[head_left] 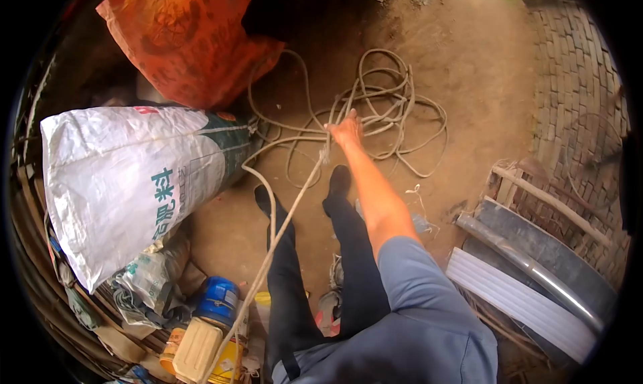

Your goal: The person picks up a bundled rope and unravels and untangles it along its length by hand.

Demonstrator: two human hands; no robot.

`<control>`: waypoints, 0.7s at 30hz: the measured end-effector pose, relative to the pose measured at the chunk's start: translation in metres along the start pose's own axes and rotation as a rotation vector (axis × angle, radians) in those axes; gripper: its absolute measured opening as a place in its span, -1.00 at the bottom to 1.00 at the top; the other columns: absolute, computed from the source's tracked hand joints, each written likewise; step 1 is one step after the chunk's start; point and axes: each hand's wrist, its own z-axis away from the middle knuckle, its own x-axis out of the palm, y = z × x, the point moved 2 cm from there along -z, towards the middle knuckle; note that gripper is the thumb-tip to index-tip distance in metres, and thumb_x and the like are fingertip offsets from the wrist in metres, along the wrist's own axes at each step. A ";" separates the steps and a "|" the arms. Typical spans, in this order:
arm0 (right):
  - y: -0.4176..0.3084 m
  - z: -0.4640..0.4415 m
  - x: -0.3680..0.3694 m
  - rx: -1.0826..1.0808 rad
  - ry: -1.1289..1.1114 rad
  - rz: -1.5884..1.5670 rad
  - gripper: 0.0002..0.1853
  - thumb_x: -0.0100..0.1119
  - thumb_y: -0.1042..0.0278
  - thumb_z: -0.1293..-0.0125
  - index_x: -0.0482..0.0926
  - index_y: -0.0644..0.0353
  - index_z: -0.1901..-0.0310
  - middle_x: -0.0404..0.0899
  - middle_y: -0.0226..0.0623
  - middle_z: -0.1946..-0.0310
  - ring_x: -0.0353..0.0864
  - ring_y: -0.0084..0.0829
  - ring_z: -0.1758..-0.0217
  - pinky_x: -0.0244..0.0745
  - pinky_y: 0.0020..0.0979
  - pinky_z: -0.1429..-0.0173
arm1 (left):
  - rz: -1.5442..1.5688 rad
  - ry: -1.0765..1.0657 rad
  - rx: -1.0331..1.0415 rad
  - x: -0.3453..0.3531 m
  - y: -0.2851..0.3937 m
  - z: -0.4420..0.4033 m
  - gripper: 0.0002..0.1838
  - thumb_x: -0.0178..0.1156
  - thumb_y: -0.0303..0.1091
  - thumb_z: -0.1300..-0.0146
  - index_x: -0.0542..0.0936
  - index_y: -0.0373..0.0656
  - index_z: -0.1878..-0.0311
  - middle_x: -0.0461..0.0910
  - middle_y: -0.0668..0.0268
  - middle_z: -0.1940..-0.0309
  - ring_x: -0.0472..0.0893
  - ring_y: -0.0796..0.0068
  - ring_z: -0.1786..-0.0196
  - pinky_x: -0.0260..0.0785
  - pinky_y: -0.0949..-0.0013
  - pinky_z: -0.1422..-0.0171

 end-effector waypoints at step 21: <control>0.068 0.040 0.124 0.112 -0.356 -0.089 -0.35 0.41 0.24 -0.29 0.47 0.32 -0.37 0.61 0.12 -0.24 0.53 0.07 -0.37 0.46 -0.09 -0.40 | -0.010 0.021 -0.026 0.009 0.005 -0.058 -0.83 0.20 -0.41 -0.45 0.57 -0.22 -0.03 0.54 0.29 0.15 0.54 0.39 0.13 0.48 0.28 0.09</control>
